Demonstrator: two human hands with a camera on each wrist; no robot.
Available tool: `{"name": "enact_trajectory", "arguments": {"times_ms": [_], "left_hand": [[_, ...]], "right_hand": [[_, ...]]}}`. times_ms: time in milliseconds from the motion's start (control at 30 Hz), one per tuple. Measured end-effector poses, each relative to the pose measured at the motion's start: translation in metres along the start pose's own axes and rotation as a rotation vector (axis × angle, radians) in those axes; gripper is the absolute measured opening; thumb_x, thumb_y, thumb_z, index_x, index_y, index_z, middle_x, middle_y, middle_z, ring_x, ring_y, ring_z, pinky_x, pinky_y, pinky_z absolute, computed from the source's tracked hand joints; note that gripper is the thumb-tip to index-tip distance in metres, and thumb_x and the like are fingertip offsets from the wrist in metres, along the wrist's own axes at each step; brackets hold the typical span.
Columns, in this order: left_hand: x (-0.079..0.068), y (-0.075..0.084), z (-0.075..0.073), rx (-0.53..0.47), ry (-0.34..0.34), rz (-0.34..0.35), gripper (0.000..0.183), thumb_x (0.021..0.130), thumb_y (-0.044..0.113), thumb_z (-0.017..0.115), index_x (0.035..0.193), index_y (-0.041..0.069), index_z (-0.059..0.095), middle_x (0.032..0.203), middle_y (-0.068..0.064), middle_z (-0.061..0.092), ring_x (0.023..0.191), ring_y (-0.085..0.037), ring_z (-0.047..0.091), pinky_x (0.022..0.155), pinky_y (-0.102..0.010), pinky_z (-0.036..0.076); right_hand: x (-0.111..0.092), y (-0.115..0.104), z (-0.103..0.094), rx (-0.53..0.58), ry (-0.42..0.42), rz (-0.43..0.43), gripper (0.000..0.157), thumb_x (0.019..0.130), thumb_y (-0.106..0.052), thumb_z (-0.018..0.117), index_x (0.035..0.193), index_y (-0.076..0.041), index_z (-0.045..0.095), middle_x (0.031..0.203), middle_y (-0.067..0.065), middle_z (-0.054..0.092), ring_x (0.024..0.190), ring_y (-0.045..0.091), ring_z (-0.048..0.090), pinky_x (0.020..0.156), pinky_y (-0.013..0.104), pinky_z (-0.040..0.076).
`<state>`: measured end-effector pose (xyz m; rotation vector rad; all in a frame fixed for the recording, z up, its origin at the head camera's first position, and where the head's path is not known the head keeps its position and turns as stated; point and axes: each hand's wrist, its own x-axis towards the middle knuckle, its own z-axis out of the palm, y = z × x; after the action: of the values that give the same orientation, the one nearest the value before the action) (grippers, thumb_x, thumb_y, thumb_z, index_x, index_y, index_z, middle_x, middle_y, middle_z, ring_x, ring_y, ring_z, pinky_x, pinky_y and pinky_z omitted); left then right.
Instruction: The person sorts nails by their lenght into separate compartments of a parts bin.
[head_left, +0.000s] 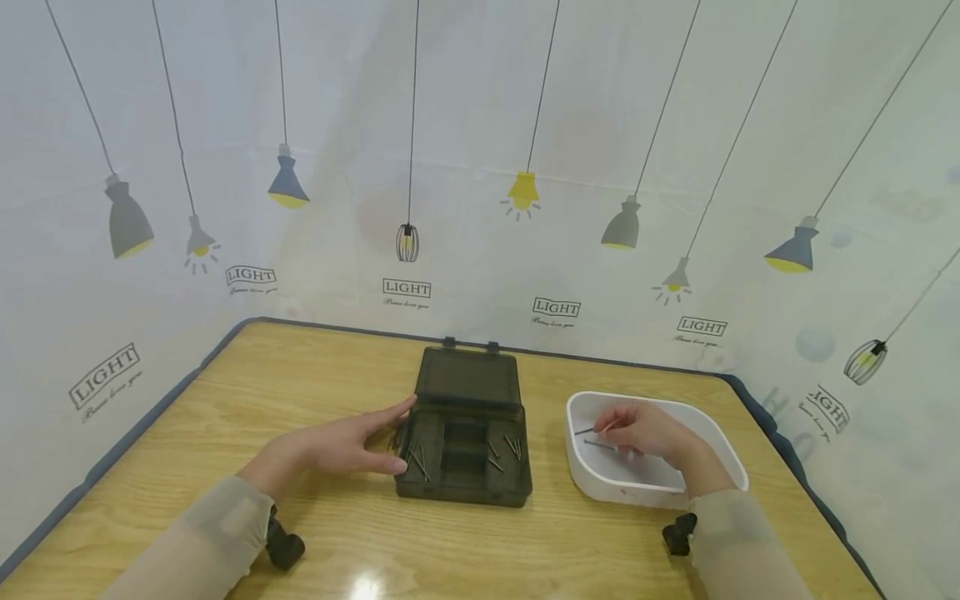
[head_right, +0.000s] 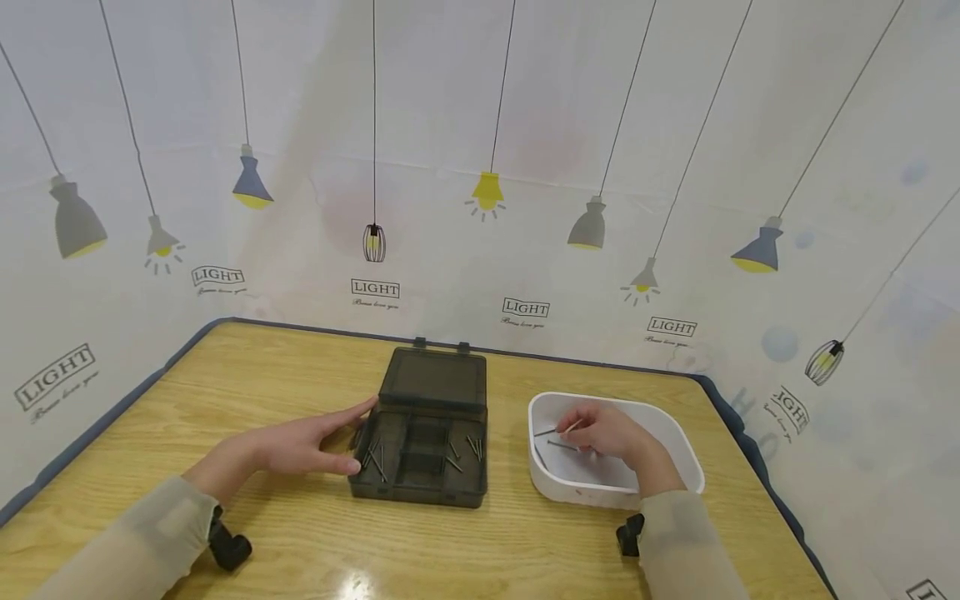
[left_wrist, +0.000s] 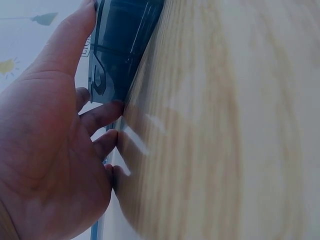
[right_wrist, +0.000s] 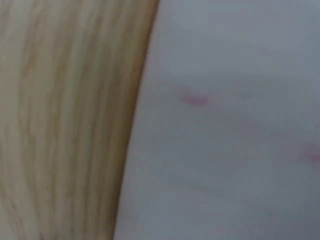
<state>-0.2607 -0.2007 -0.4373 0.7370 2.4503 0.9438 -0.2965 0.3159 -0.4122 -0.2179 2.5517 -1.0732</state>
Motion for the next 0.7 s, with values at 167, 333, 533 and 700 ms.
{"name": "enact_trajectory", "arguments": {"times_ms": [167,333,533,700], "left_hand": [[-0.0003,-0.0011,0.0006,-0.01,-0.003,0.003,0.108,0.102,0.057,0.075,0.179,0.029,0.005,0.182,-0.013,0.028,0.168,-0.043,0.024,0.135,-0.067,0.02],[-0.0005,-0.0005,-0.0003,-0.008,-0.002,0.005,0.108,0.102,0.057,0.074,0.179,0.029,0.004,0.182,-0.013,0.028,0.168,-0.044,0.023,0.135,-0.068,0.019],[-0.0005,0.0009,-0.0005,-0.006,-0.008,0.008,0.108,0.102,0.057,0.074,0.179,0.027,0.005,0.182,-0.014,0.028,0.169,-0.044,0.023,0.135,-0.067,0.019],[-0.0009,0.0012,0.0005,-0.004,-0.007,0.013,0.109,0.102,0.057,0.074,0.179,0.026,0.004,0.182,-0.015,0.028,0.168,-0.044,0.024,0.135,-0.067,0.02]], "right_hand": [[0.003,0.0073,0.0019,-0.016,-0.017,0.002,0.024,0.096,-0.02,0.084,0.116,-0.009,0.078,0.107,0.002,0.075,0.09,0.018,0.06,0.075,0.032,0.048],[0.005,0.0091,0.003,-0.032,-0.022,-0.005,0.024,0.095,-0.021,0.085,0.116,-0.011,0.079,0.104,0.0,0.075,0.088,0.018,0.059,0.075,0.032,0.048],[0.0023,0.0066,0.0048,-0.042,-0.042,-0.003,0.024,0.095,-0.017,0.082,0.116,-0.007,0.079,0.106,0.002,0.076,0.089,0.02,0.057,0.079,0.033,0.047],[0.0012,0.0064,0.0051,-0.065,-0.042,0.008,0.023,0.096,-0.018,0.082,0.116,-0.008,0.079,0.107,0.002,0.074,0.091,0.021,0.056,0.08,0.033,0.045]]}}
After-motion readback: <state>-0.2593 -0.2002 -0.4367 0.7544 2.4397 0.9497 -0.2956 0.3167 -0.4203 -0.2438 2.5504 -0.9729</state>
